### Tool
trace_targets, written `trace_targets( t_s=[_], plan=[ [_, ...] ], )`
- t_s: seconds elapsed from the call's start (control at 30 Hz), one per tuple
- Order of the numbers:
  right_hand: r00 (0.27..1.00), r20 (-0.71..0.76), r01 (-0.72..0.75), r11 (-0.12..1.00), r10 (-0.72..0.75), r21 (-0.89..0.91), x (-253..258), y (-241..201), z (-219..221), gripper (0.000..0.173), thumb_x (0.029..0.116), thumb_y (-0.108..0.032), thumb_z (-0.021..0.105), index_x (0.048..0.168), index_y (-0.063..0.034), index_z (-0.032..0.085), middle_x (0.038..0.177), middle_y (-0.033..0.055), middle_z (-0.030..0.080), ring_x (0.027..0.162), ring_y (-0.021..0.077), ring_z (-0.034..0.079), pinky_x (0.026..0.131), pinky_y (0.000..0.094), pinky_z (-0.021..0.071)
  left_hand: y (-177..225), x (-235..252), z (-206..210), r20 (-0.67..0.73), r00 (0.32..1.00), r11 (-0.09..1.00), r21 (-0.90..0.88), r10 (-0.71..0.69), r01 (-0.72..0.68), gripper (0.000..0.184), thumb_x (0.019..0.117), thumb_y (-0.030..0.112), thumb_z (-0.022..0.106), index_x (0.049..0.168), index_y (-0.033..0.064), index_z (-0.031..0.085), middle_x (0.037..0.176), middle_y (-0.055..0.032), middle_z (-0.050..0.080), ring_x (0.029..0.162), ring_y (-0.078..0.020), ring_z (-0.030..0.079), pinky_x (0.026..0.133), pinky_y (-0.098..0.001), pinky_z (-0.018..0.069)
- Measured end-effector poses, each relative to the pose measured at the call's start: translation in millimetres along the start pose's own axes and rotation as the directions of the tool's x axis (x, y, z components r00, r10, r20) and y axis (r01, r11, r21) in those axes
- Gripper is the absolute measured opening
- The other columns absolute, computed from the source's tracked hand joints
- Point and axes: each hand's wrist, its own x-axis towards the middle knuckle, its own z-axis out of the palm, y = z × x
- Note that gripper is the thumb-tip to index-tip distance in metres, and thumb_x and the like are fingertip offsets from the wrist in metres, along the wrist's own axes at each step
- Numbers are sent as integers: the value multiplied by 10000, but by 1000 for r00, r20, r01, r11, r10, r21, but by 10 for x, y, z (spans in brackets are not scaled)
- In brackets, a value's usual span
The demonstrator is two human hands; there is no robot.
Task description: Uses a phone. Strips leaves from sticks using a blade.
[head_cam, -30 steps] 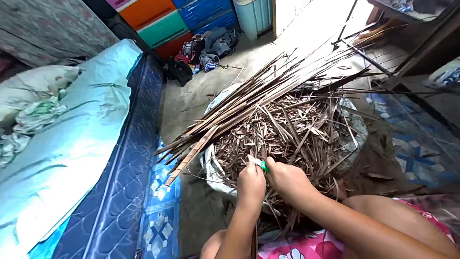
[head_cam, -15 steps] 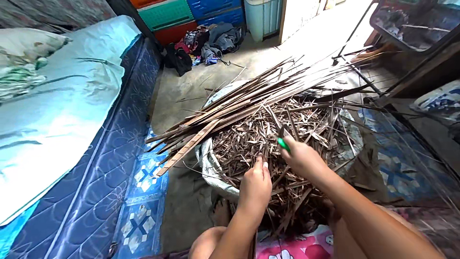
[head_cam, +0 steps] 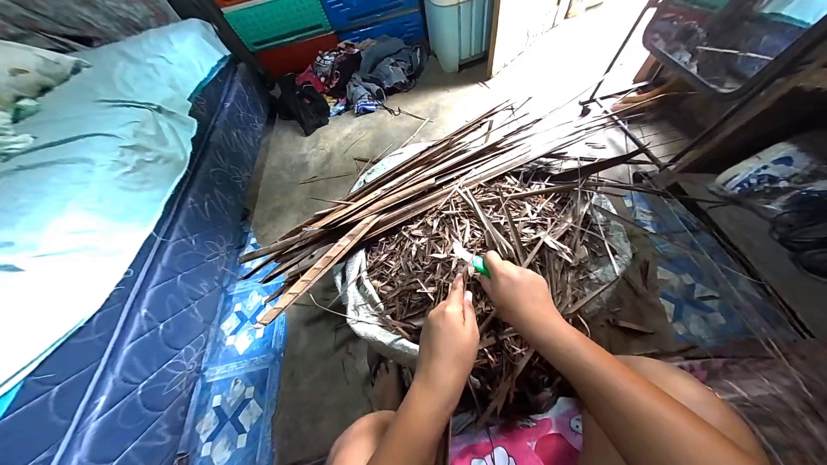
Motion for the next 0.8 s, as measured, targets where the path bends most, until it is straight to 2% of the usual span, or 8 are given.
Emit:
trace_targets(
  t_s=[0.17, 0.27, 0.4, 0.47, 0.53, 0.7, 0.77, 0.8],
  plan=[
    [992, 22, -126, 989, 125, 80, 187, 180, -226, 310, 1098, -261, 445, 1218, -19, 596, 1056, 223, 705, 1031, 409, 703, 832, 587, 531, -42, -38, -42, 59, 998, 994, -107, -13, 19, 446, 1118, 238, 393, 1498, 35, 509, 679, -53, 628, 570, -158, 580, 630, -339, 529],
    [996, 76, 37, 989, -48, 146, 23, 179, -268, 298, 1083, -266, 462, 1145, -12, 603, 944, 220, 680, 925, 415, 694, 763, 598, 519, -85, 4, -96, 150, 987, 955, -277, -62, 102, 432, 1123, 253, 382, 1466, 33, 526, 616, 3, 569, 475, -89, 511, 494, -266, 471],
    [975, 107, 181, 975, -195, 128, -201, 91, -107, 260, 1048, -247, 508, 1068, -16, 624, 837, 196, 677, 829, 403, 704, 678, 572, 522, -82, 25, -147, 199, 976, 850, -497, -83, 173, 312, 1126, 227, 373, 1203, 5, 579, 587, 19, 565, 403, -36, 432, 415, -200, 389],
    [982, -4, 187, 980, -187, 74, -180, 107, -49, 222, 1020, -212, 536, 1030, -13, 632, 797, 191, 681, 777, 404, 716, 626, 560, 532, -75, 22, -145, 209, 975, 808, -559, -78, 185, 331, 1124, 207, 380, 1282, -7, 577, 577, 15, 561, 385, -31, 410, 390, -191, 360],
    [997, 2, 76, 996, -76, 48, -80, 125, -139, 243, 1044, -211, 516, 1112, -5, 625, 898, 219, 704, 878, 431, 720, 702, 592, 535, -53, 9, -147, 232, 971, 786, -590, -57, 187, 384, 1122, 195, 378, 1418, 14, 542, 575, 14, 557, 380, -35, 398, 377, -197, 347],
    [991, -72, -105, 984, 116, 140, 159, 321, -281, 301, 1094, -269, 465, 1187, -26, 615, 1018, 218, 707, 987, 407, 707, 812, 599, 527, -46, -4, -113, 255, 967, 785, -593, -28, 179, 393, 1118, 183, 376, 1446, 49, 546, 569, 15, 547, 373, -36, 391, 370, -200, 338],
    [996, -67, -40, 950, 64, 310, 168, 385, -286, 318, 1097, -296, 456, 1139, -30, 626, 917, 165, 659, 865, 323, 665, 759, 530, 508, -44, -9, -110, 264, 964, 779, -598, -30, 188, 392, 1118, 186, 379, 1441, 32, 539, 572, 12, 552, 373, -33, 393, 369, -195, 342],
    [999, -26, -5, 895, 19, 447, 155, 380, -270, 307, 1090, -302, 472, 1125, -43, 632, 867, 101, 604, 785, 233, 595, 719, 448, 475, -39, -11, -112, 274, 961, 778, -596, -36, 199, 385, 1121, 193, 378, 1422, 14, 537, 577, 11, 560, 377, -29, 396, 374, -191, 345]
  ],
)
